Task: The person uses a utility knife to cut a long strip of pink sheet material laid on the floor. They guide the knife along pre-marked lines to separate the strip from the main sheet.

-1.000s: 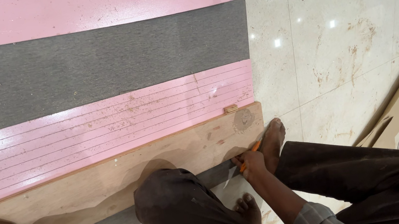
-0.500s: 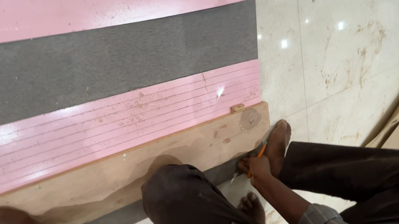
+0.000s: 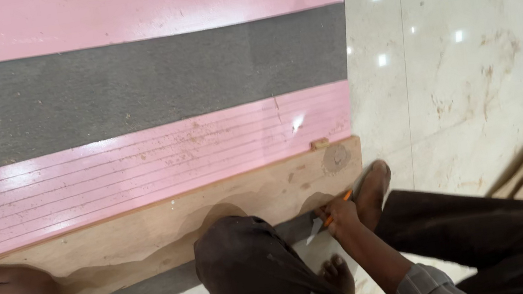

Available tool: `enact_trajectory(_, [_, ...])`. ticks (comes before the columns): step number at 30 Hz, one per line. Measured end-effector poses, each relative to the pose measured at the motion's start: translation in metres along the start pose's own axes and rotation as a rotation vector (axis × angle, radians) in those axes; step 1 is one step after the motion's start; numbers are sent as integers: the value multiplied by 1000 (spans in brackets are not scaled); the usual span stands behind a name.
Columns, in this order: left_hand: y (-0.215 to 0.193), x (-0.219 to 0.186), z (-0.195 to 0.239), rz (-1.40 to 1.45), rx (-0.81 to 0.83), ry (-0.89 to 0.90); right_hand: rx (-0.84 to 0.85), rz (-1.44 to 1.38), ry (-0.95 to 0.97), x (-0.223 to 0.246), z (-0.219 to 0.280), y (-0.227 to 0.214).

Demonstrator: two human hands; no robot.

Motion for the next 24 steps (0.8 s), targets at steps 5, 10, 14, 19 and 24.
enact_trajectory(5, [2,10,-2,-82,37,-12,48,31,-98,-9,5,-7])
enact_trajectory(10, [16,25,-6,-145,-29,-23,17,-9,-39,-6,2,-4])
enact_trajectory(14, [9,27,-4,-162,-59,-6,16,28,-61,-12,15,-12])
enact_trajectory(19, [5,14,-1,-101,-22,-11,-4,-1,-33,12,6,9])
enact_trajectory(24, [7,12,-7,-256,-97,-26,35,11,-116,-4,4,2])
Point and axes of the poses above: each hand's wrist, its own z-axis away from the middle knuckle, its own y-axis out of the palm, x = y × z, the point moved 2 cm from there along -z, towards the middle knuckle, and after that the axes turned 9 degrees about z, right-handed, at the moved point
